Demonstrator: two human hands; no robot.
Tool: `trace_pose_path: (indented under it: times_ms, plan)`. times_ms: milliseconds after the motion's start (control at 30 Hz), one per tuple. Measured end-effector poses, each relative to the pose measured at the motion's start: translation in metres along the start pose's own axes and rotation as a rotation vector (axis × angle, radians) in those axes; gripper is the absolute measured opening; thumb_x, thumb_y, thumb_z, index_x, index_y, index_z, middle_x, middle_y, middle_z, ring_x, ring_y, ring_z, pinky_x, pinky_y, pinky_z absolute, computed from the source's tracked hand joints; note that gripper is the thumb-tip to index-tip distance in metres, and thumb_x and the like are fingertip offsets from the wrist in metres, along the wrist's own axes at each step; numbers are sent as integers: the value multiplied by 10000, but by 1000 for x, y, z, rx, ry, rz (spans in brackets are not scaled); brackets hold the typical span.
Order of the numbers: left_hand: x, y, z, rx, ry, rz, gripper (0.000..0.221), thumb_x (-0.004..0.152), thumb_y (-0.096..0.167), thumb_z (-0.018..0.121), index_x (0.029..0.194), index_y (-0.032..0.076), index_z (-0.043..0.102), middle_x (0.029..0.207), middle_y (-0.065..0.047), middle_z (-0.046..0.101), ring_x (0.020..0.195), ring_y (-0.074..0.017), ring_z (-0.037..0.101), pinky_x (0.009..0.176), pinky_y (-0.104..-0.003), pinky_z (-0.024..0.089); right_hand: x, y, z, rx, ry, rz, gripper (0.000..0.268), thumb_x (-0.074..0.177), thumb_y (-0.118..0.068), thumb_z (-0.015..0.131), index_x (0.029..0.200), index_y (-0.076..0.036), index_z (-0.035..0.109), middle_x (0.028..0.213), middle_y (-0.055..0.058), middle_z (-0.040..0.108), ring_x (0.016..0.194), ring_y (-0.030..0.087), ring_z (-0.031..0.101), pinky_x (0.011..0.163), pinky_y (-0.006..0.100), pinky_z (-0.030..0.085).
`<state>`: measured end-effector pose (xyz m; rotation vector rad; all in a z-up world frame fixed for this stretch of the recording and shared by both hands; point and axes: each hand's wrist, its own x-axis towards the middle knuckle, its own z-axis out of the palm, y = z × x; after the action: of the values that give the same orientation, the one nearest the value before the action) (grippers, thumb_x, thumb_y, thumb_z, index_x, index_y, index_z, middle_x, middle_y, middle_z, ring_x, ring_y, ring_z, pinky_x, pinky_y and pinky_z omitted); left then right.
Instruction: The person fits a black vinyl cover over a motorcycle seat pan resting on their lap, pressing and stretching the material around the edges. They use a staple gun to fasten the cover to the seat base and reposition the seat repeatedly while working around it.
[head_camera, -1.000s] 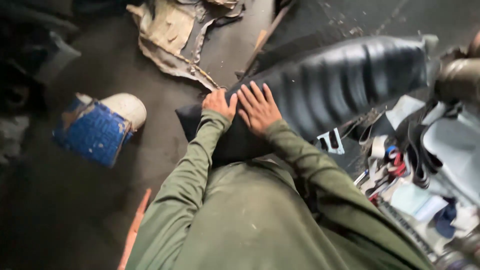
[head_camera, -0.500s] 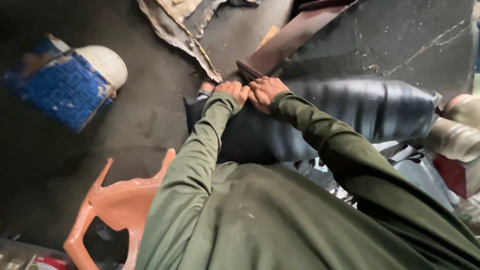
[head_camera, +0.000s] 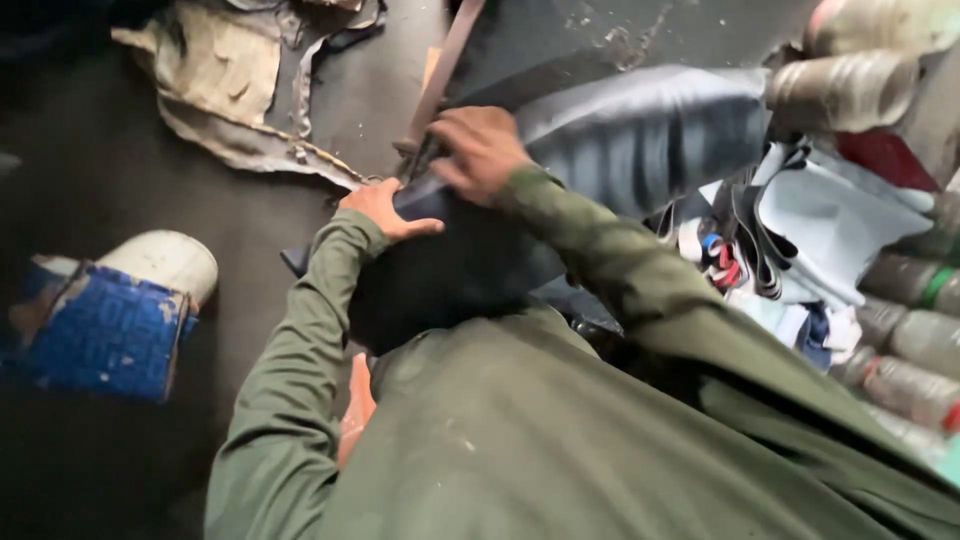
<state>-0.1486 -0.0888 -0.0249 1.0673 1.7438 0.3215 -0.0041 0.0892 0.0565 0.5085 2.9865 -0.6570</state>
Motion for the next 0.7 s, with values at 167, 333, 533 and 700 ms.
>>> trace_pose_path:
  times_ms: [167, 333, 533, 700]
  plan:
    - [3, -4, -1, 84, 26, 30, 1144, 509, 851, 799, 1264, 3, 660, 1217, -241, 687, 1155, -391, 647, 1008, -465, 490, -207, 34, 26, 119, 730, 765, 464, 979, -286, 691, 1367, -53, 589, 1390, 183, 573, 1276, 362, 556, 1122, 469, 438]
    - [-45, 77, -13, 240, 77, 222, 1070, 508, 816, 858, 1128, -38, 680, 1107, -274, 696, 1049, -415, 668, 930, -468, 509, -319, 68, 121, 405, 914, 1247, 534, 976, -360, 633, 1377, -13, 578, 1378, 195, 577, 1233, 368, 594, 1099, 488, 485]
    - [-159, 194, 16, 341, 392, 388, 641, 540, 543, 940, 778, 45, 615, 765, -179, 663, 755, -399, 670, 679, -490, 532, -316, 121, 174, 688, 854, 1314, 540, 969, -367, 591, 1342, 22, 625, 1339, 243, 633, 1202, 393, 631, 1101, 524, 499]
    - [-141, 170, 92, 460, 571, 704, 363, 744, 262, 879, 841, 83, 578, 780, -109, 581, 718, -315, 614, 641, -424, 508, -283, 156, 230, 912, 681, 1261, 558, 962, -372, 555, 1313, 48, 665, 1307, 280, 682, 1175, 412, 663, 1102, 554, 513]
